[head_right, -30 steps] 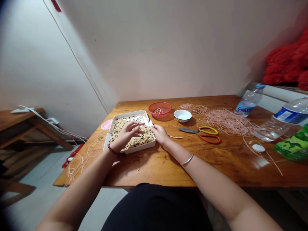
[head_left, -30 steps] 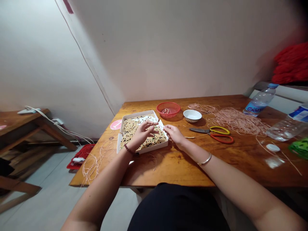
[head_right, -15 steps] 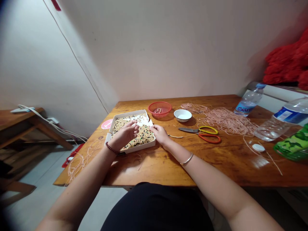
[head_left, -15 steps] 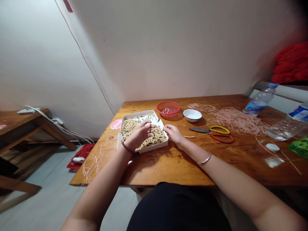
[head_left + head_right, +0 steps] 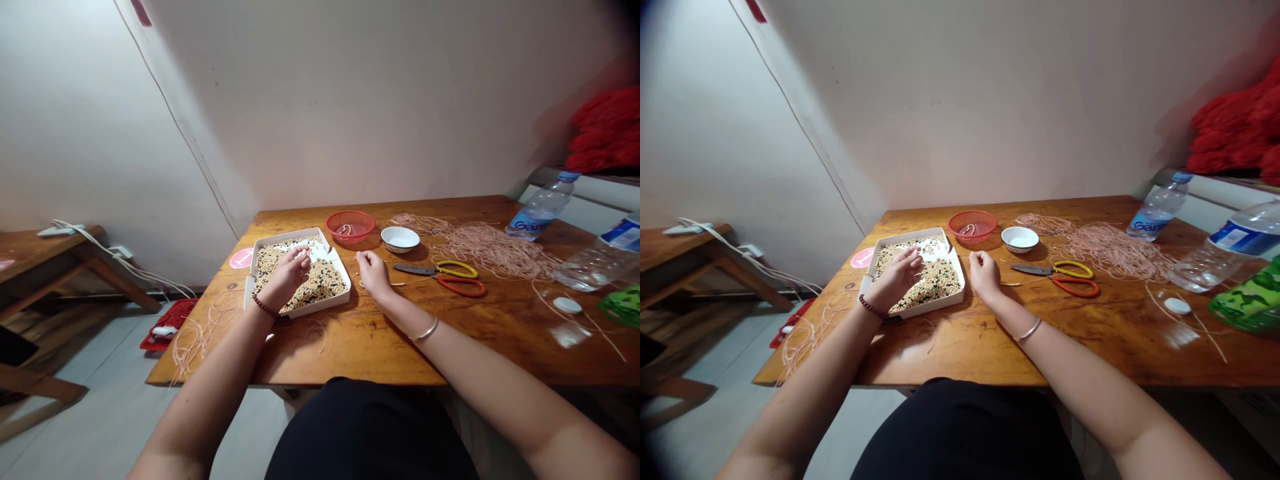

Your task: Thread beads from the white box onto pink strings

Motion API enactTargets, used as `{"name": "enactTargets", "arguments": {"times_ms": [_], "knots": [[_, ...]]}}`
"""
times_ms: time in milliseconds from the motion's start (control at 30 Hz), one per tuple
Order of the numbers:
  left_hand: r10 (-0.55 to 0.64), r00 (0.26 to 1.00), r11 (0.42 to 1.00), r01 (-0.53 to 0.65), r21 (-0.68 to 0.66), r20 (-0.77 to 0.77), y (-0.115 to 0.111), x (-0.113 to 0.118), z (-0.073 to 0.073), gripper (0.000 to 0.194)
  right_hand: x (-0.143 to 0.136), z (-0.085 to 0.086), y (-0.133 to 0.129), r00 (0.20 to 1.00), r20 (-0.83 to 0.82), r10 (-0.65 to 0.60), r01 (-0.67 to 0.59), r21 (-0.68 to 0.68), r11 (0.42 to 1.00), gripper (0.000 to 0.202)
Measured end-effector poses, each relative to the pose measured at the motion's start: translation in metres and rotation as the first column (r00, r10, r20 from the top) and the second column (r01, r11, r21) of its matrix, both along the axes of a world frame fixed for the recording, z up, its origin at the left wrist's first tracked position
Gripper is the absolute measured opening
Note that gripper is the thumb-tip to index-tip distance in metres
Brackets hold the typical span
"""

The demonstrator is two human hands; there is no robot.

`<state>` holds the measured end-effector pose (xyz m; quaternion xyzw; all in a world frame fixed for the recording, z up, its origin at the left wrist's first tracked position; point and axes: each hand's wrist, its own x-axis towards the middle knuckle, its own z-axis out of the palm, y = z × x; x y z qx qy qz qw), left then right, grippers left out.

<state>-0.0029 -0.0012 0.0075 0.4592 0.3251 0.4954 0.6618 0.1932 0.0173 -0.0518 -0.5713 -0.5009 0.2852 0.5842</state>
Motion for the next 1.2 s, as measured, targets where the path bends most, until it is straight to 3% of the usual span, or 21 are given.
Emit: {"name": "enactTargets", "arguments": {"times_ms": [100,233,333,433,500,567,633,700,867,933,1033,1200], "knots": [[0.033,0.996,0.999,-0.033,-0.001,-0.084,-0.004,0.002,0.002,0.025,0.003,0.001,0.0,0.997,0.004,-0.079,0.079,0.019,0.997,0.03],[-0.039,0.993,0.998,0.044,0.041,-0.11,-0.009,0.005,0.004,0.022,0.001,0.004,-0.003,0.997,0.002,-0.072,0.071,0.13,0.989,0.023],[-0.08,0.985,0.994,0.09,0.06,-0.151,-0.012,0.007,0.004,0.022,-0.004,0.009,-0.012,0.999,0.038,-0.012,0.003,0.236,0.972,0.018],[-0.132,0.966,0.987,0.15,0.063,-0.222,-0.015,0.011,0.005,0.024,-0.012,0.016,-0.026,0.98,0.062,0.187,-0.197,0.291,0.936,0.017],[-0.183,0.944,0.973,0.213,0.084,-0.273,-0.018,0.012,0.004,0.025,-0.017,0.021,-0.034,0.92,0.006,0.391,-0.378,0.273,0.885,0.016],[-0.22,0.924,0.957,0.266,0.115,-0.311,-0.019,0.013,0.004,0.025,-0.021,0.024,-0.04,0.811,-0.088,0.578,-0.544,0.247,0.802,0.017],[-0.234,0.914,0.947,0.291,0.134,-0.331,-0.019,0.013,0.003,0.025,-0.022,0.025,-0.042,0.7,-0.195,0.687,-0.645,0.241,0.725,0.017],[-0.233,0.912,0.948,0.291,0.132,-0.339,-0.019,0.012,0.002,0.025,-0.022,0.025,-0.042,0.636,-0.293,0.714,-0.678,0.229,0.698,0.018],[-0.26,0.922,0.948,0.3,0.104,-0.286,-0.018,0.012,0.002,0.025,-0.022,0.024,-0.04,0.588,-0.382,0.713,-0.726,0.14,0.674,0.021],[-0.289,0.93,0.947,0.313,0.078,-0.227,-0.018,0.012,0.002,0.023,-0.022,0.023,-0.04,0.593,-0.36,0.72,-0.733,0.13,0.668,0.022],[-0.299,0.944,0.95,0.308,0.046,-0.14,-0.016,0.012,0.001,0.022,-0.022,0.021,-0.039,0.666,-0.284,0.69,-0.705,0.062,0.707,0.023],[-0.256,0.965,0.965,0.259,0.035,-0.063,-0.013,0.011,-0.001,0.023,-0.02,0.021,-0.039,0.771,-0.021,0.637,-0.634,0.077,0.769,0.027]]}}
